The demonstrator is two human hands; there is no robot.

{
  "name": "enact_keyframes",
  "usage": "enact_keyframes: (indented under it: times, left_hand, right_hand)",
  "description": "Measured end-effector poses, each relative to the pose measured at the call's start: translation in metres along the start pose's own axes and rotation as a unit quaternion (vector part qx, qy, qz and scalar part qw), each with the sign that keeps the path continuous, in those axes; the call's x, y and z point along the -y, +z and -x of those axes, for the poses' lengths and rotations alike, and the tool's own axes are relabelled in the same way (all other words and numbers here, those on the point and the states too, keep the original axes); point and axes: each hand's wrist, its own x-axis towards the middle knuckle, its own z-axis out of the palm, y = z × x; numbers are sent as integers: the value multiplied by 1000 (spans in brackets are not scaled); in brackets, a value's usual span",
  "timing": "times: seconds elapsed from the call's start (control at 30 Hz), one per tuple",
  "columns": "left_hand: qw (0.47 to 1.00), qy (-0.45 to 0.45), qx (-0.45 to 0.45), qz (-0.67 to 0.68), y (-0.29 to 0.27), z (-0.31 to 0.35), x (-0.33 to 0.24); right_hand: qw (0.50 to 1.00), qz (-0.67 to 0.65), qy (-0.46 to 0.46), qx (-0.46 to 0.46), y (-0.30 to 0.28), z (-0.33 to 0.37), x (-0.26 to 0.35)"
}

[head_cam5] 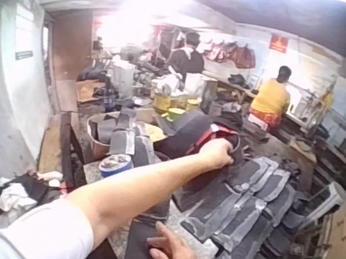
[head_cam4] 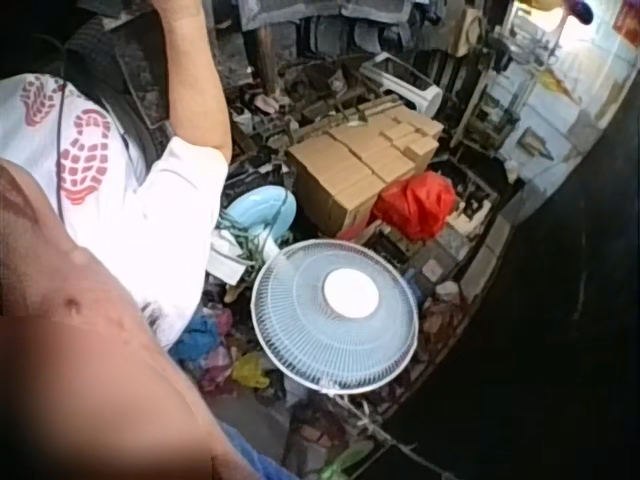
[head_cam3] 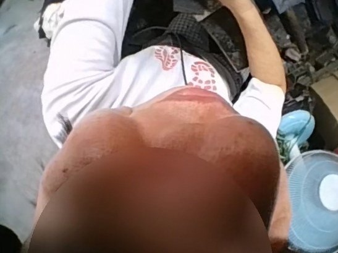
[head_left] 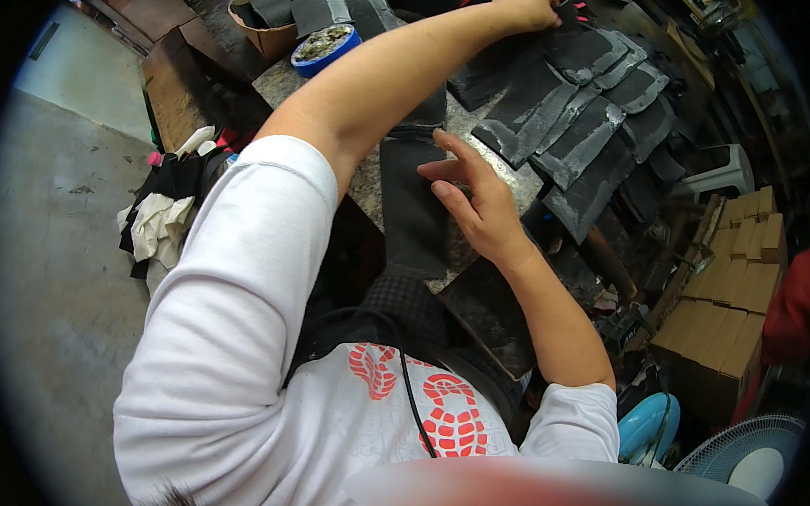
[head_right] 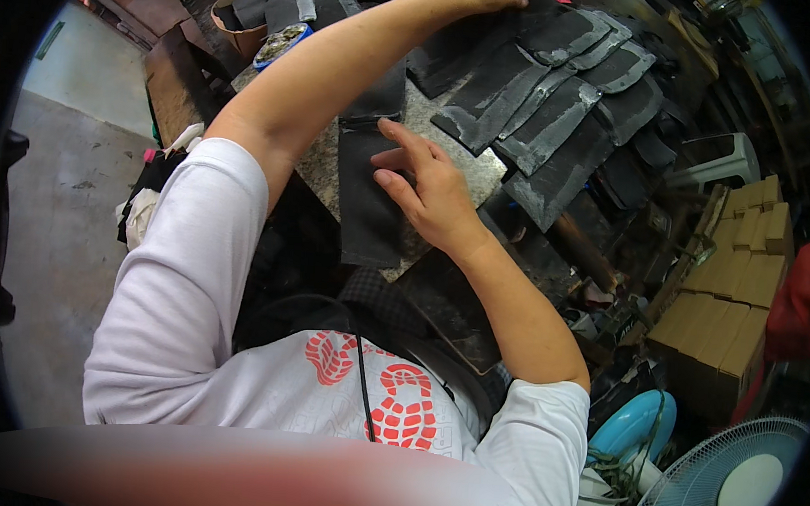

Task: The person repeatedly applies a beige paste from a small jar onto black rubber strips using a small brush. They spread the paste evenly across the surface of each strip and place the treated pieces on a nearby stack.

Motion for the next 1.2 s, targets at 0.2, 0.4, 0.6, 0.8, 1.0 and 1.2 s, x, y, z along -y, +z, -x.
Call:
enact_keyframes:
  times: [0.2,0.4,0.6,0.8,1.0,1.2]
  left_hand:
    - [942,145,-217,211,-73,-39,33]
    - [945,40,-323,-14,-228,-38,178]
    - [914,-311,-38,-256,-248,101,290]
    - [897,-64,-317,-301,-230,177,168]
    - [985,148,-69,-63,-160,287,20]
    - [988,110,-73,-75,-103,322,5]
  right_hand:
    - [999,-16,31,9,0,1,-4]
    - [1000,-21,10,-18,2,0,-10]
    - [1000,-4,20,-20,2,0,-9]
    - [999,24,-26,-31,3,-1,-12]
    - [998,50,2,-42,6,-2,0]
    - [995,62,71,30,6,21,37]
